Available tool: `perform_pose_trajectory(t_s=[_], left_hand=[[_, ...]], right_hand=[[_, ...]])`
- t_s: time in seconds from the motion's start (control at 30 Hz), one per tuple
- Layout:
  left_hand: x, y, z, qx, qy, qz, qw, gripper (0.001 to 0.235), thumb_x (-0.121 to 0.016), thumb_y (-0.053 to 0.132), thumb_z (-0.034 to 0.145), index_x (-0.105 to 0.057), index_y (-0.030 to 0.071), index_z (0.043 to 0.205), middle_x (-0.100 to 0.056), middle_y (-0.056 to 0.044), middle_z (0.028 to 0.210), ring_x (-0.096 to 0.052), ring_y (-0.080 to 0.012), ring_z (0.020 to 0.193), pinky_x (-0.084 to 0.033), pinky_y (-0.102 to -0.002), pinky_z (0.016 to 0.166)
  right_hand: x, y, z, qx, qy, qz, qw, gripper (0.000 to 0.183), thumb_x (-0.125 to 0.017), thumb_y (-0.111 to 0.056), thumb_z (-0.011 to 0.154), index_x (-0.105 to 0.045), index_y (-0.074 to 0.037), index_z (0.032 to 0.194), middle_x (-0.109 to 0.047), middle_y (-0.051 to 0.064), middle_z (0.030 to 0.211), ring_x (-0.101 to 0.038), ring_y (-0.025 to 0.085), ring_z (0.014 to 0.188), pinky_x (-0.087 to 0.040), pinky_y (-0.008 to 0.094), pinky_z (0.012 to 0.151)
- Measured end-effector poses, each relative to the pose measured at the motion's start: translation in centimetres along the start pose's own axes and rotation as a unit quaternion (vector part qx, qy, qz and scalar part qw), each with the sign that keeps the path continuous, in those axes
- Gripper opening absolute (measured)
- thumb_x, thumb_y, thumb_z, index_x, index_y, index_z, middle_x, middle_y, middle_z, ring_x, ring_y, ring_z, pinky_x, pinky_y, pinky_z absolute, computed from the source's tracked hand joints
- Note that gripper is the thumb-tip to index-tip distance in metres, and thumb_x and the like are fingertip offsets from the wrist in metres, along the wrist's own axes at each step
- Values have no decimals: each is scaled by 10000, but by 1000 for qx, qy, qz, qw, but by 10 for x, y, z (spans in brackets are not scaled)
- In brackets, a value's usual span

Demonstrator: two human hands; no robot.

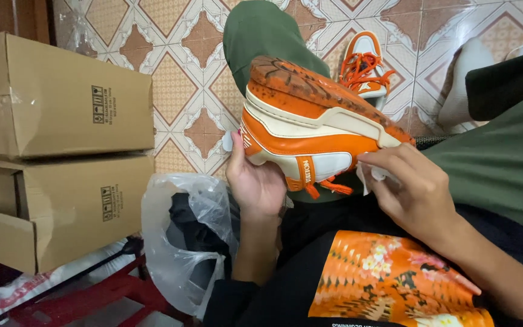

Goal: The person sits on the floor and cleans an orange and white sneaker using a white wipe. They wipe the sole, sides, and upper parts of the shoe, rotating it to access different areas. The person also adjusts the orange laces and colorful letter charms attached to them while cleaning.

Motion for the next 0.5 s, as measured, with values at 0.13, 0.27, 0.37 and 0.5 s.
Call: perform_pose_trajectory(t_s=[0.13, 0.27, 0.37, 0.5], left_hand=[[0, 3, 1, -11, -4, 16, 1000, 621, -527, 452, 1346, -676, -2, 1744, -776, -205, 1670, -719, -406, 1561, -592, -562, 1331], [-6, 2, -1, 2, 9, 17, 1000, 647, -530, 462, 1325, -643, 8, 1772, -726, -219, 1730, -675, -412, 1603, -557, -569, 1361], [-6, 0, -3, 13, 36, 8, 999, 665, -544, 458, 1301, -618, 20, 1796, -694, -222, 1764, -649, -423, 1627, -535, -580, 1380], [-6, -5, -4, 16, 3, -3, 1000, 698, -526, 468, 1312, -566, 10, 1837, -647, -230, 1814, -613, -423, 1665, -493, -586, 1420]], right_hand=[[-3, -23, 29, 40, -12, 10, 999, 398, -822, 4, 1191, -792, -55, 1583, -840, 153, 1270, -748, 339, 1063, -613, 475, 999], [-8, -38, 48, 75, -24, -29, 996, 370, -770, -11, 1233, -786, -94, 1593, -729, 111, 1135, -644, 339, 978, -578, 470, 971], [-6, -52, 59, 96, -12, -4, 995, 341, -801, 4, 1212, -773, -66, 1545, -767, 127, 1190, -689, 341, 1005, -588, 473, 985], [0, -76, 78, 139, 64, 17, 988, 213, -817, 58, 1215, -826, -27, 1411, -823, 110, 1208, -728, 310, 955, -598, 437, 956]])
Point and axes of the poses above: each hand's wrist, its own z-axis towards the middle knuckle, its own x-axis out of the back of the hand, y = z × x, the point moved 5 cm from there along z, towards the middle knuckle
